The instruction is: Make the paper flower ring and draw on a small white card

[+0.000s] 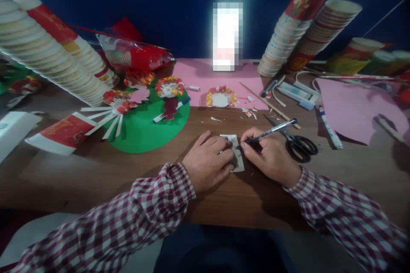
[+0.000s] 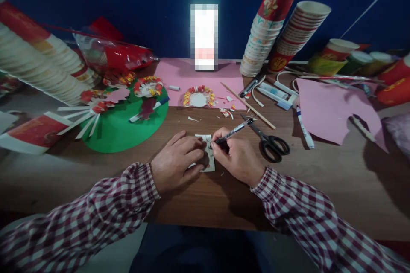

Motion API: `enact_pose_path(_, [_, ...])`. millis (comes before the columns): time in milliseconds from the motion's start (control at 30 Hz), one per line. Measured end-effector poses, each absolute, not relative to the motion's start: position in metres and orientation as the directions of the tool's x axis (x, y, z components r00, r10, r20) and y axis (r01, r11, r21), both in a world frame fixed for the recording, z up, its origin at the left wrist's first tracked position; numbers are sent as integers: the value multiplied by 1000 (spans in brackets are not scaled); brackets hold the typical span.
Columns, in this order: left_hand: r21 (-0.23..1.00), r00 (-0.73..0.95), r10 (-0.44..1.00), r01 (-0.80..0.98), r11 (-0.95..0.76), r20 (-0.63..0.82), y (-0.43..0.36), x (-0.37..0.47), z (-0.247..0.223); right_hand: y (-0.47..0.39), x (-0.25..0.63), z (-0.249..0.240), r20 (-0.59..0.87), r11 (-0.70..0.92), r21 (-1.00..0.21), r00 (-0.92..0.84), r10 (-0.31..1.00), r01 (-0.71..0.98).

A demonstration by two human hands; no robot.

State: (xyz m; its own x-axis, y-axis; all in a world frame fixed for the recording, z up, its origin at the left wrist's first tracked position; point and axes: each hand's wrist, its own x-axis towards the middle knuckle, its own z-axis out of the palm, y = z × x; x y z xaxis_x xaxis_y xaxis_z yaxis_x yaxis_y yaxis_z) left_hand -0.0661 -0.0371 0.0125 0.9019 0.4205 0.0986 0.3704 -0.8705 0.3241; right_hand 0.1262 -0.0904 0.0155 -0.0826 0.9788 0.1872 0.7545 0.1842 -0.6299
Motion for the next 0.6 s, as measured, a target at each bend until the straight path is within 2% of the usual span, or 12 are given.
enact_pose_path(367, [316, 904, 413, 363, -876, 107, -36, -67, 12, -93, 128, 16, 130, 175, -644, -118, 984, 745])
enact_pose_path(600, [320, 902, 422, 374, -870, 93, -37, -66, 13, -92, 128, 15, 161, 193, -635, -116, 980, 748])
